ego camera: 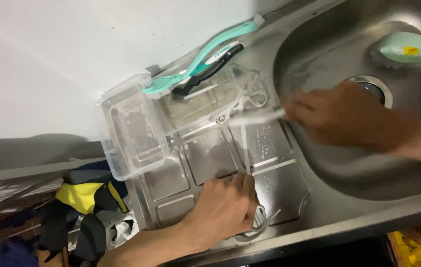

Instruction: A person is cleaning white shoelaces by scrubbing them with a toothbrush and soapy water on a metal draining board next to a sink.

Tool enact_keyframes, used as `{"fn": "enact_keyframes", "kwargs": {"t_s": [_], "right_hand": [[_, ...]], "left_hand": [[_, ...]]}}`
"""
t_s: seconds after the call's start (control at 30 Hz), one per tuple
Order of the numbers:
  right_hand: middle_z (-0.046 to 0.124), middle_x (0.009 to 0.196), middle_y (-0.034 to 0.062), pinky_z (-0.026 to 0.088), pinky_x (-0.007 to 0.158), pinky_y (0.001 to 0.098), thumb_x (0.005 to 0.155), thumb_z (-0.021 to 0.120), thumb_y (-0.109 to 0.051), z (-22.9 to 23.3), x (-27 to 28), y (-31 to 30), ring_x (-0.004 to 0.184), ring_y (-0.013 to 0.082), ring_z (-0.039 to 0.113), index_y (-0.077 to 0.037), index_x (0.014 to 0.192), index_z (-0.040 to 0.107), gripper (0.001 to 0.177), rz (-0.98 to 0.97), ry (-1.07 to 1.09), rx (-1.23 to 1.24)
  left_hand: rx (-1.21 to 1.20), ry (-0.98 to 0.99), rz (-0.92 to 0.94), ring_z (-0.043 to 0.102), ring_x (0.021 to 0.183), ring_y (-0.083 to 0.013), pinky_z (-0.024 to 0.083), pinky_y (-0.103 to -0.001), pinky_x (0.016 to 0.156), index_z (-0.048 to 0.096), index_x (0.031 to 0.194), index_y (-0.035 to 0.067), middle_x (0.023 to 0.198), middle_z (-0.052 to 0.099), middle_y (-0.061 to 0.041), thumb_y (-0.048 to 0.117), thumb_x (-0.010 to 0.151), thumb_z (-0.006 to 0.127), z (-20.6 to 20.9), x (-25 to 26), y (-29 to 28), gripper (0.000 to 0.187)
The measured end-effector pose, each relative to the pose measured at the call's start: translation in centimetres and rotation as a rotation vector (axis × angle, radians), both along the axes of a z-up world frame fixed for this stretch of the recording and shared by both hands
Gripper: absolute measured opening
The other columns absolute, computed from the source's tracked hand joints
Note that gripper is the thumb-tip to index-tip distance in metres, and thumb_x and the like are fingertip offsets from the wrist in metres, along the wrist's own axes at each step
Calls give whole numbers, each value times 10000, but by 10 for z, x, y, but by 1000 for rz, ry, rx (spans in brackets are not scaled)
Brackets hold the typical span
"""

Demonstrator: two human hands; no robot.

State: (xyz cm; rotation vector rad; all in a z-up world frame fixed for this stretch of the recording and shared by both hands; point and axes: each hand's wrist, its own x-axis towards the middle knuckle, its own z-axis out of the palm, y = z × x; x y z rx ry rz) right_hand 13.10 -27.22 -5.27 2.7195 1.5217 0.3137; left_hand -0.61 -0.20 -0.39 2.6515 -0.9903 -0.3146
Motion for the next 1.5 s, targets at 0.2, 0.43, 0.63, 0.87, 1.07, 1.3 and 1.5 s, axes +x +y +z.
{"fn": "enact_keyframes", "kwargs": {"t_s": [0.2,0.43,0.63,0.87,1.07,1.3,1.5], "right_hand": [[633,929,-12,459,257,311,886,626,-117,9,-33,-3,481,128,618,-149,1198,614,315,65,380,99],[714,1136,31,518,357,406,964,587,-291,-12,-31,-15,698,225,712,-113,1244,642,337,250,255,154],[670,977,-85,457,349,392,860,567,-237,-11,-12,-30,484,201,662,-249,1266,615,409,-22,-14,-126],[700,900,-34,437,313,352,965,639,-247,-13,-29,-16,469,153,642,-184,1172,669,219,109,37,24],[567,672,-86,302,334,378,1011,628,-313,-18,-8,-26,392,168,491,-229,1095,645,120,-14,-13,79],[681,629,-38,393,264,341,948,621,-259,-23,-26,-21,368,139,571,-236,1147,695,213,67,156,160],[620,710,-64,335,307,344,927,642,-160,-23,12,-24,452,142,567,-223,979,646,82,-61,-36,36]], "left_hand": [[42,-30,-11,468,471,-137,445,-299,492,609,766,52,679,573,-51,68,825,676,2,-1,1,91],[127,-53,-44,452,458,-131,387,-309,411,612,820,63,629,548,-28,73,910,625,3,-2,1,92],[100,-67,-34,512,494,-177,408,-326,454,607,833,70,699,577,-49,153,939,670,5,1,1,148],[88,-29,-58,546,504,-220,486,-358,554,639,904,35,760,633,-115,44,904,632,5,2,0,11],[80,-56,-2,472,495,-168,428,-311,467,610,882,43,691,574,-53,-41,878,594,1,-2,1,85],[86,-99,-26,507,516,-186,441,-329,494,606,827,72,677,577,-51,-35,835,618,0,-1,1,107],[128,-34,44,573,529,-181,417,-338,397,622,948,67,770,631,-48,179,936,688,3,-3,0,130]]}}
